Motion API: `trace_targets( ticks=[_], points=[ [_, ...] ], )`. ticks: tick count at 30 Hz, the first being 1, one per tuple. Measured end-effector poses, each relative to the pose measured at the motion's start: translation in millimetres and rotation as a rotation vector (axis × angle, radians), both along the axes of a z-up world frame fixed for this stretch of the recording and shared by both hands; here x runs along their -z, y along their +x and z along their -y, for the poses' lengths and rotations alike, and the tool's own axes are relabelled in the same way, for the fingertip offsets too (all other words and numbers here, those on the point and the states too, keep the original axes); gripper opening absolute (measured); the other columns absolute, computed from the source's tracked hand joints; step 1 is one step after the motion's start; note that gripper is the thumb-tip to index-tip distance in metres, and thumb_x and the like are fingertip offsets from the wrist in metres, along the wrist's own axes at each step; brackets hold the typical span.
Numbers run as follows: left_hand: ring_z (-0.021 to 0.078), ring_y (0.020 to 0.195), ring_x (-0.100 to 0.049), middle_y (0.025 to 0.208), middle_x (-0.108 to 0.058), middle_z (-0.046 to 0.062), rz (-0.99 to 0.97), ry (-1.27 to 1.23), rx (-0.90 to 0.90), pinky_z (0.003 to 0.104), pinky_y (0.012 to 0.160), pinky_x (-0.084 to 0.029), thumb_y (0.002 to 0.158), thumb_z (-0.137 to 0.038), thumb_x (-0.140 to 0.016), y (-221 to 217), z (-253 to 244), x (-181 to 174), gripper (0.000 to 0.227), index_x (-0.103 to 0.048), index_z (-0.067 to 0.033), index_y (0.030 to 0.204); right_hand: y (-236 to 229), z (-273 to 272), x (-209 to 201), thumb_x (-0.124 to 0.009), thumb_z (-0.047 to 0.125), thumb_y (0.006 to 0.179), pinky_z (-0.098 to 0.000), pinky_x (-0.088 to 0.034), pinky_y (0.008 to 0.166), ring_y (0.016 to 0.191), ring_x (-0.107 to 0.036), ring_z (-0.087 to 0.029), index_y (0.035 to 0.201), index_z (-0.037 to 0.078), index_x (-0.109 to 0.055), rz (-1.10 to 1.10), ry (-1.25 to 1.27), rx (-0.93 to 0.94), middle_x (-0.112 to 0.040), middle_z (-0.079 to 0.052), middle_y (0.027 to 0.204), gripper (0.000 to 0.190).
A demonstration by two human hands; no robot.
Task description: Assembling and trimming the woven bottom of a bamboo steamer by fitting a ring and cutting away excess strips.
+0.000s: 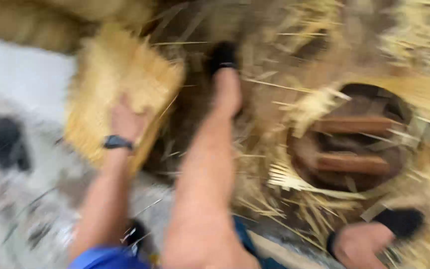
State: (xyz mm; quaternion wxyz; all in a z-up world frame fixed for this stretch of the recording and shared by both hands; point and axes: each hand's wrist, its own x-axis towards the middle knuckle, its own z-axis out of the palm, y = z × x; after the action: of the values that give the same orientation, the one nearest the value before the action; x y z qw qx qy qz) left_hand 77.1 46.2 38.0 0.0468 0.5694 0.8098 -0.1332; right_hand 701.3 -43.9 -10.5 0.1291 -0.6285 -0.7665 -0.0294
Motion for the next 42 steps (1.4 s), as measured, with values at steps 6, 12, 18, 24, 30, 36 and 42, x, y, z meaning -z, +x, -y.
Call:
trace_targets(
  ticks=[6, 12, 18, 24, 30, 36, 42],
  points=[
    [0.0411, 0.125, -0.063, 0.132, -0.067, 0.024, 0.486, 0.249, 0.88, 0.047, 0.108, -0.05, 0.095, -0.028, -0.077, 236, -22, -93, 0.053, -0.062, 0.001, 0.136, 95, 78, 107, -0.073, 0.044, 0.063, -0.0408, -0.053, 0.078, 0.082, -0.064, -0.029, 0.086, 0.008, -0.066, 0.171, -0.004, 0.251, -0.063, -0.011, 0.079, 0.043],
    [0.041, 0.13, -0.049, 0.138, -0.055, 0.023, 0.348, -0.277, 0.866, 0.064, 0.107, -0.035, 0.083, -0.062, -0.066, 452, 86, -10, 0.081, -0.051, -0.0032, 0.136, 146, 108, 144, -0.067, 0.038, 0.093, -0.0443, -0.056, 0.08, 0.089, -0.069, -0.032, 0.089, 0.007, -0.072, 0.102, -0.305, 0.402, -0.07, -0.015, 0.091, 0.032],
    [0.0464, 0.151, -0.008, 0.162, -0.013, 0.035, 0.419, 0.003, 0.521, 0.075, 0.11, -0.008, 0.073, -0.083, -0.064, 502, 168, 99, 0.135, -0.009, 0.0111, 0.152, 145, 166, 123, -0.068, 0.044, 0.083, -0.0471, -0.056, 0.079, 0.096, -0.069, -0.033, 0.091, 0.007, -0.074, 0.025, -0.432, 0.551, -0.071, -0.015, 0.096, 0.038],
    [0.0354, 0.155, -0.017, 0.164, -0.018, 0.034, 0.344, -0.056, 0.456, 0.074, 0.112, -0.014, 0.067, -0.057, -0.077, 505, 166, 108, 0.131, -0.007, 0.0093, 0.155, 128, 117, 119, -0.063, 0.066, 0.095, -0.0409, -0.053, 0.08, 0.091, -0.062, -0.028, 0.102, 0.001, -0.067, 0.19, -0.497, 0.462, -0.065, -0.016, 0.094, 0.066],
    [0.0333, 0.152, -0.023, 0.164, -0.017, 0.027, 0.317, -0.206, 0.729, 0.076, 0.112, -0.01, 0.058, -0.054, -0.082, 475, 146, 99, 0.14, -0.002, 0.0079, 0.155, 160, 132, 96, -0.041, 0.022, 0.106, -0.0395, -0.057, 0.076, 0.084, -0.07, -0.025, 0.103, 0.004, -0.068, 0.097, -0.933, 0.447, -0.07, -0.013, 0.089, 0.032],
    [0.0337, 0.15, -0.026, 0.165, -0.014, 0.028, 0.296, -0.227, 0.809, 0.077, 0.112, -0.008, 0.055, -0.053, -0.085, 477, 145, 97, 0.144, 0.002, 0.0068, 0.154, 130, 116, 101, -0.059, 0.07, 0.081, -0.0367, -0.05, 0.087, 0.095, -0.061, -0.024, 0.11, 0.001, -0.064, 0.405, -0.604, 0.414, -0.064, -0.013, 0.101, 0.075],
    [0.0355, 0.151, -0.029, 0.165, -0.022, 0.026, 0.342, -0.237, 0.916, 0.075, 0.115, 0.0, 0.055, -0.047, -0.084, 456, 136, 96, 0.144, 0.0, 0.0092, 0.157, 137, 96, 112, -0.046, 0.037, 0.105, -0.0393, -0.051, 0.094, 0.097, -0.062, -0.021, 0.113, 0.005, -0.064, 0.214, -0.867, 0.351, -0.066, -0.011, 0.098, 0.037]
  ],
)
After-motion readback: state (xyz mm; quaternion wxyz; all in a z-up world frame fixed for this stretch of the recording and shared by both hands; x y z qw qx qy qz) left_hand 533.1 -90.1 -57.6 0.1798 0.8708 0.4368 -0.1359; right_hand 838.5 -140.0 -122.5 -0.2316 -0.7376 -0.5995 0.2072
